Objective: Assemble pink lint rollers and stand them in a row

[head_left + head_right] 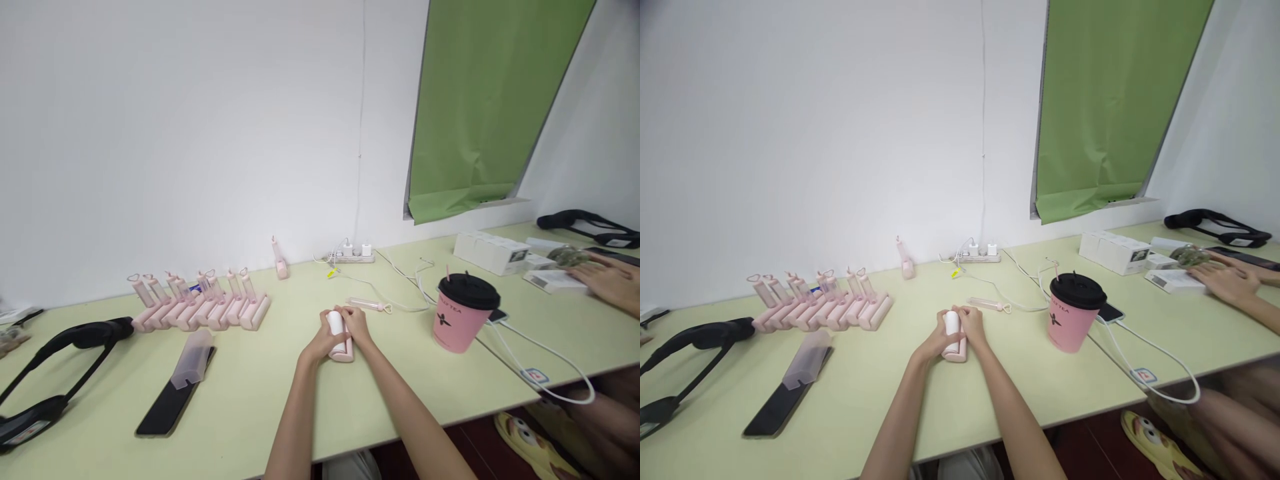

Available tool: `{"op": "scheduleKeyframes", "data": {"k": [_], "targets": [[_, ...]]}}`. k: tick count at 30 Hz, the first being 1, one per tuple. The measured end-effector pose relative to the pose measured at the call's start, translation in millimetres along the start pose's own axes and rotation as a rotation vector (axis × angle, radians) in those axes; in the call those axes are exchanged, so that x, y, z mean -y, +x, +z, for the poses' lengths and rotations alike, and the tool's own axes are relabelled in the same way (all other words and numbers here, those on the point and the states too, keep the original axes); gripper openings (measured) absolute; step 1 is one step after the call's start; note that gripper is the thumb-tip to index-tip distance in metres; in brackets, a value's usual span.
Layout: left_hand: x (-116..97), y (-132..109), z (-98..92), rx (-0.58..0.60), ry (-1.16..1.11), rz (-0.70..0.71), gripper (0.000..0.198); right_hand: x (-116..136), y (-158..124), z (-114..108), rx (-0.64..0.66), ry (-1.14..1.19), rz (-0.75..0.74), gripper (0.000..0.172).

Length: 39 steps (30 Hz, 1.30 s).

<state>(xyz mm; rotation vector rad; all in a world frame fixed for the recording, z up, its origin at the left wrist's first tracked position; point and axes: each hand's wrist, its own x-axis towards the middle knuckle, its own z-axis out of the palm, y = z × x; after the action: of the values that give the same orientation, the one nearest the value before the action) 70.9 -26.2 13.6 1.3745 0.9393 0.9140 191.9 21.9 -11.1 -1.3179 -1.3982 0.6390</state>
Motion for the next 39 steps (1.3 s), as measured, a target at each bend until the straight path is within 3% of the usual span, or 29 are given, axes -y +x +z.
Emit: {"op": "scheduleKeyframes", "data": {"k": [8,16,18,20,22,24,27,30,34,39], "targets": [[8.9,1.6,1.4,-0.048,-0.051,0.020,0.122,-5.9,5.6,-0.1,0.113,0.129,0.003,0.041],[13.4,3.8,0.8,-0.136,0.067,0.093,0.121,3.3,2.9,-0.3,0.262,0.344,0.062,0.066],[11.2,6.7,-2.7,-0.167,0.007,0.113,0.119,8.0,0.7,-2.6,0.239,0.317,-0.007,0.065],[8.8,12.4,-12.4,-0.245,-0.109,0.079,0.119,9.2,0.4,-9.0,0.087,0.167,-0.118,0.057],[7.6,20.1,-29.5,-0.365,-0.264,0.042,0.108,5.0,2.5,-19.7,-0.121,-0.118,-0.229,0.045],[8.4,27.8,-51.7,-0.466,-0.433,0.052,0.079,-4.0,6.5,-31.8,-0.232,-0.447,-0.301,0.035],[12.1,35.9,-82.4,-0.546,-0.659,0.095,0.039,-18.0,11.7,-42.7,-0.180,-0.788,-0.281,0.026],[15.6,39.2,-95.3,-0.604,-0.753,0.085,0.031,-18.8,10.6,-37.2,-0.038,-0.865,-0.313,0.018],[18.0,39.3,-84.0,-0.495,-0.561,0.034,0.041,0.7,-0.6,-16.8,0.113,-0.778,-0.500,0.025],[17.1,36.3,-68.9,-0.320,-0.397,0.010,0.050,13.1,-9.1,-6.2,0.150,-0.794,-0.540,0.028]]}}
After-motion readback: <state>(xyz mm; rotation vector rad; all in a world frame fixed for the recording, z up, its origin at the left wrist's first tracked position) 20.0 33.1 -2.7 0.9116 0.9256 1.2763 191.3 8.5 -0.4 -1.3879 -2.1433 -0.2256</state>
